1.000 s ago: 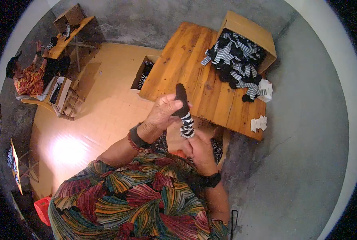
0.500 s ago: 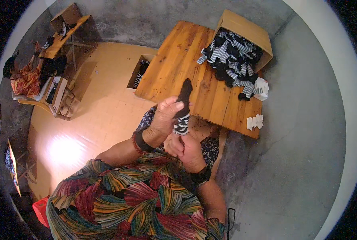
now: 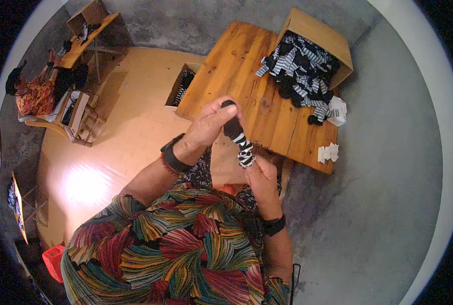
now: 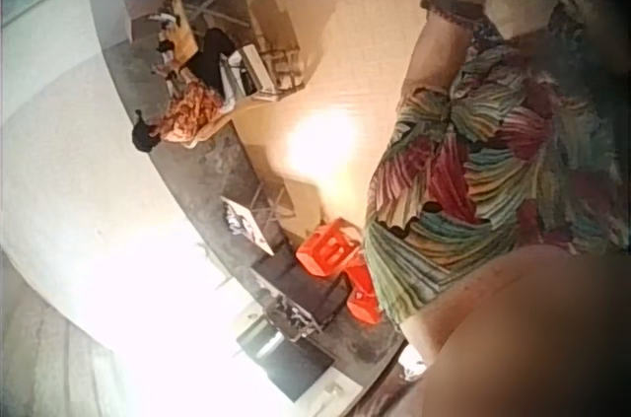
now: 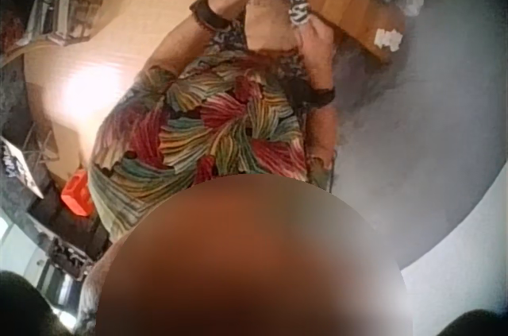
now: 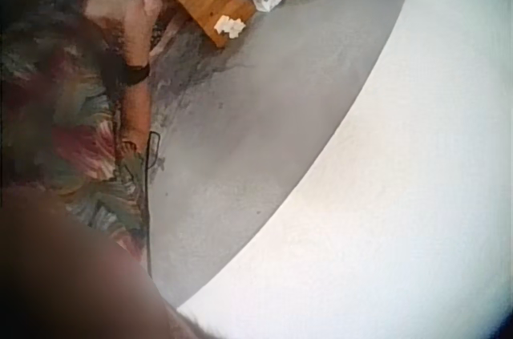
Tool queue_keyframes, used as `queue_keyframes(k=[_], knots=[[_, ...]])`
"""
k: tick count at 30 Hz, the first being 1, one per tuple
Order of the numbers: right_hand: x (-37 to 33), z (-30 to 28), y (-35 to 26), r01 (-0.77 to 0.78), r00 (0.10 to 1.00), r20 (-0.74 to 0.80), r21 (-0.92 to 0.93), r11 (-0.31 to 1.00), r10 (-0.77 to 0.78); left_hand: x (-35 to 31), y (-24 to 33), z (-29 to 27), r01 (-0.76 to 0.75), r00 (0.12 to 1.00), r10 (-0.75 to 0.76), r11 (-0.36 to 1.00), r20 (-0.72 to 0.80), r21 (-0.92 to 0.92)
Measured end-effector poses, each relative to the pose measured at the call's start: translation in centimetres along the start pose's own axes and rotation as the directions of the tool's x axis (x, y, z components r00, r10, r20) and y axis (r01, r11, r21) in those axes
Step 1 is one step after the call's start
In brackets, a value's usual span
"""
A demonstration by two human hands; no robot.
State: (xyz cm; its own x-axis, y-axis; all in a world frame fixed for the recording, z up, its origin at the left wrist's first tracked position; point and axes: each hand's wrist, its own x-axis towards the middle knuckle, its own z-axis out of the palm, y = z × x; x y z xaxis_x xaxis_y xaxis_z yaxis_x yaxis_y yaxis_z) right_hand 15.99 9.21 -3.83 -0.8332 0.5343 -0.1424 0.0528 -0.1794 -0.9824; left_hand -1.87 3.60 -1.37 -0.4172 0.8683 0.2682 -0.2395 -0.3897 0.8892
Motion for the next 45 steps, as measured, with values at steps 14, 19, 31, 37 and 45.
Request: queue_keyframes(k=[14,19,31,37,45], knots=[[0.8,3.0,1.7,-0.264,0.947,0.315,0.659,0.704,0.060,-0.4,-1.7,3.3,-0.026,0.965,0.011,0.998,-0.262,-0.051],[0.7,1.7,0.4,-0.186,0.982,0.036,0.289,0.939,0.183,-0.7,-1.7,1.1,0.005,0.974,-0.010,1.000,-0.228,-0.020],[0.9,0.9,-0.4,0.017,0.991,-0.127,-0.153,0.988,-0.037,0.9,-1.5,2.0,-0.108,0.952,0.055,0.981,-0.301,-0.163],[0.5,1.9,0.1,-0.310,0.945,0.271,0.571,0.760,0.182,0.3,-2.2,4.0,-0.022,0.959,-0.092,0.919,-0.269,-0.393],[0.3,0.9,0.1,-0.003,0.999,0.033,-0.133,0.991,0.007,1.0,-0.7,4.0,-0.072,0.925,-0.046,0.953,-0.377,-0.294]])
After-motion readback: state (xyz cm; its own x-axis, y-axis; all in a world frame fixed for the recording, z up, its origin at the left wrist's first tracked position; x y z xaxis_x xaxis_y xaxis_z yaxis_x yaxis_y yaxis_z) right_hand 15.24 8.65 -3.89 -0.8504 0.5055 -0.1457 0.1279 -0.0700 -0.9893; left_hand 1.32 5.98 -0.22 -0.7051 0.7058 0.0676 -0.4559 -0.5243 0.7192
